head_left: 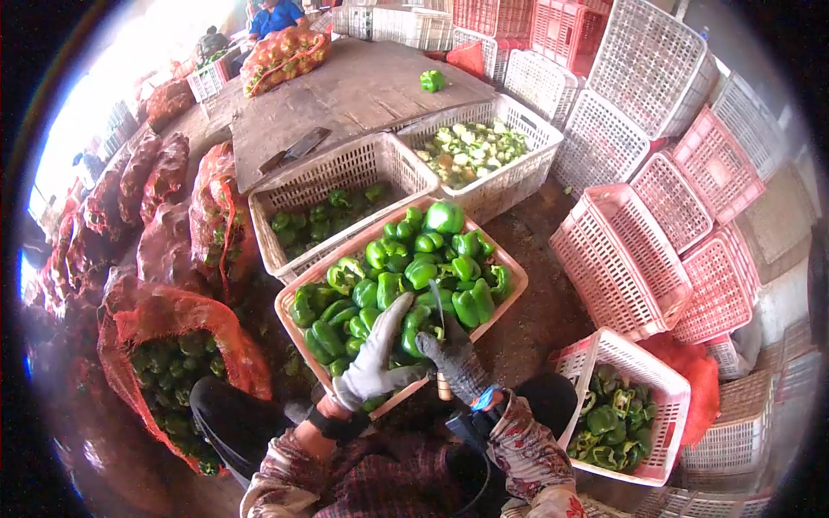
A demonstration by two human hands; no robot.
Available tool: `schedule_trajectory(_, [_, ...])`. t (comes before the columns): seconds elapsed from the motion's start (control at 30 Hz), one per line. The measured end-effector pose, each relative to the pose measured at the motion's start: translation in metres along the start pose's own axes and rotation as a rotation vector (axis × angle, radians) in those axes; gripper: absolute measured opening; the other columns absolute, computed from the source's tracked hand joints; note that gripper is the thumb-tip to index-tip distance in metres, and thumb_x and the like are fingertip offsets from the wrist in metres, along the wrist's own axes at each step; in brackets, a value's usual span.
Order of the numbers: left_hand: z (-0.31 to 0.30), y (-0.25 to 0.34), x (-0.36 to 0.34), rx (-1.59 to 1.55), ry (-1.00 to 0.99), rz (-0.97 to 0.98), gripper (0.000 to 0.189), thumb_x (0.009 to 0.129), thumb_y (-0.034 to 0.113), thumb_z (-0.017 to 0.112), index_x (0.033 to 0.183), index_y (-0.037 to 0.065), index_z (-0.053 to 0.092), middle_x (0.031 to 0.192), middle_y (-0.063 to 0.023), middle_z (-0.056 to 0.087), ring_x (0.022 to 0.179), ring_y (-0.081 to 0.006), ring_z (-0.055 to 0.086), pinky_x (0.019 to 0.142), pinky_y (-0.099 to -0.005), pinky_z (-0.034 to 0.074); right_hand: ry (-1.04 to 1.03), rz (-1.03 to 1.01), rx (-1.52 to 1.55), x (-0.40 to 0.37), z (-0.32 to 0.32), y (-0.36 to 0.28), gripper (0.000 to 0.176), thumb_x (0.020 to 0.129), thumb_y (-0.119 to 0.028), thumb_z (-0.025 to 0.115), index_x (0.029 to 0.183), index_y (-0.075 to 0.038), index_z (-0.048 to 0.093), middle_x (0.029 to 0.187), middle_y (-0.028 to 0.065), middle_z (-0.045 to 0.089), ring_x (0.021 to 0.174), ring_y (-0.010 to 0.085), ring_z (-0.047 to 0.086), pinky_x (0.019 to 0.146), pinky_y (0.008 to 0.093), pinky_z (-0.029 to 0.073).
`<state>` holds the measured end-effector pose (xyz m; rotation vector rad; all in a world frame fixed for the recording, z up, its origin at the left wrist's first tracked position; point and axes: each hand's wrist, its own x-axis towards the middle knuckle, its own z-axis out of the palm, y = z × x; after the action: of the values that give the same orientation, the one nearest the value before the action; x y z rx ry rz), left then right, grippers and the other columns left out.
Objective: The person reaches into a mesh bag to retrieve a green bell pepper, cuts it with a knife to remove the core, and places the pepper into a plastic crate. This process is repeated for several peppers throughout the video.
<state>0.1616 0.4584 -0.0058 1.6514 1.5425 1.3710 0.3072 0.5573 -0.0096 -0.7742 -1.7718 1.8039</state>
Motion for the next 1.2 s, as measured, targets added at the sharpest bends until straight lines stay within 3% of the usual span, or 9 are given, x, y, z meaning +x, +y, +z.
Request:
schedule_trajectory(0.07, [0.018,0.003,-0.008,-0.727,0.151,-0.257,0.093,0.080,0.020,0.072,0.150,0.004,0.013,0.150,-0.0130,0.028,0.139,-0.0234,0.026,0.112,-0.0341,0.024,0.112,-0.183,-0.246,0.004,0.004,0.023,0.054,0.083,-0.029,0.070,0.123,0.000,0.049,0.108,0.0209,0.059,0.098,0.0378,0.058,0.087,0.0427,0.047])
schedule_trajectory(0.17, [0.042,0.009,-0.006,-0.799,0.358,-0.443,0.072,0.091,0.032,0.062,0.147,0.006,0.024,0.137,-0.0107,0.043,0.125,-0.0208,0.042,0.105,-0.0324,0.033,0.215,-0.448,-0.610,-0.007,0.014,0.021,0.057,0.078,-0.025,0.072,0.123,-0.001,0.048,0.108,0.0231,0.058,0.094,0.0421,0.058,0.082,0.0459,0.049])
schedule_trajectory(0.37, [0.059,0.004,0.002,-0.766,0.375,-0.450,0.057,0.090,0.037,0.061,0.134,0.004,0.045,0.112,-0.0052,0.059,0.105,-0.0155,0.055,0.096,-0.0312,0.043,0.050,-0.242,-0.275,-0.009,0.003,0.024,0.046,0.081,-0.023,0.068,0.119,-0.004,0.050,0.108,0.0164,0.060,0.100,0.0366,0.060,0.085,0.0434,0.049])
schedule_trajectory(0.47, [0.057,-0.006,-0.001,-0.809,0.225,-0.541,0.053,0.091,0.039,0.056,0.131,0.004,0.049,0.115,-0.0064,0.060,0.107,-0.0175,0.056,0.096,-0.0328,0.043,0.030,-0.187,-0.011,-0.011,-0.008,0.021,0.034,0.086,-0.027,0.064,0.109,-0.004,0.055,0.094,0.0103,0.063,0.079,0.0260,0.064,0.067,0.0382,0.052])
schedule_trajectory(0.5, [0.056,-0.003,0.002,-0.927,0.160,-0.586,0.054,0.091,0.041,0.055,0.131,0.004,0.049,0.116,-0.0065,0.060,0.107,-0.0178,0.057,0.095,-0.0331,0.044,-0.115,0.252,0.430,-0.014,-0.015,0.021,0.027,0.091,-0.031,0.058,0.100,-0.005,0.056,0.079,0.0035,0.060,0.061,0.0136,0.058,0.052,0.0293,0.047])
schedule_trajectory(0.67, [0.054,0.016,0.056,-1.239,0.077,-0.551,0.049,0.093,0.037,0.049,0.126,0.002,0.050,0.120,-0.0081,0.057,0.109,-0.0179,0.055,0.095,-0.0345,0.044,0.162,0.169,0.506,-0.008,-0.033,-0.013,0.032,0.095,-0.040,0.052,0.100,-0.009,0.055,0.063,-0.0016,0.052,0.043,0.0071,0.043,0.038,0.0237,0.037])
schedule_trajectory(0.8, [0.047,-0.051,0.145,-0.109,0.352,-0.295,0.063,0.080,0.038,0.069,0.131,0.007,0.049,0.128,-0.0142,0.053,0.117,-0.0252,0.051,0.096,-0.0349,0.041,0.434,0.218,0.541,-0.013,-0.064,-0.012,0.043,0.093,-0.051,0.047,0.103,-0.009,0.055,0.056,0.0000,0.045,0.030,0.0107,0.033,0.028,0.0265,0.029])
schedule_trajectory(0.93, [0.059,-0.128,0.169,1.096,-0.228,-0.263,0.082,0.080,0.055,0.062,0.145,0.016,0.030,0.146,-0.0119,0.035,0.131,-0.0348,0.037,0.104,-0.0519,0.032,0.465,0.313,0.636,-0.014,-0.081,-0.018,0.038,0.095,-0.043,0.050,0.111,-0.009,0.055,0.057,0.0010,0.049,0.036,0.0117,0.041,0.033,0.0263,0.035])
schedule_trajectory(1.2, [0.041,-0.138,0.179,0.598,-0.309,-0.407,0.081,0.084,0.044,0.064,0.148,0.016,0.023,0.151,-0.0182,0.027,0.136,-0.0392,0.031,0.109,-0.0486,0.031,0.356,0.279,0.273,0.017,-0.068,0.080,0.036,0.090,-0.033,0.062,0.113,-0.006,0.060,0.090,0.0026,0.065,0.069,0.0134,0.061,0.057,0.0270,0.051])
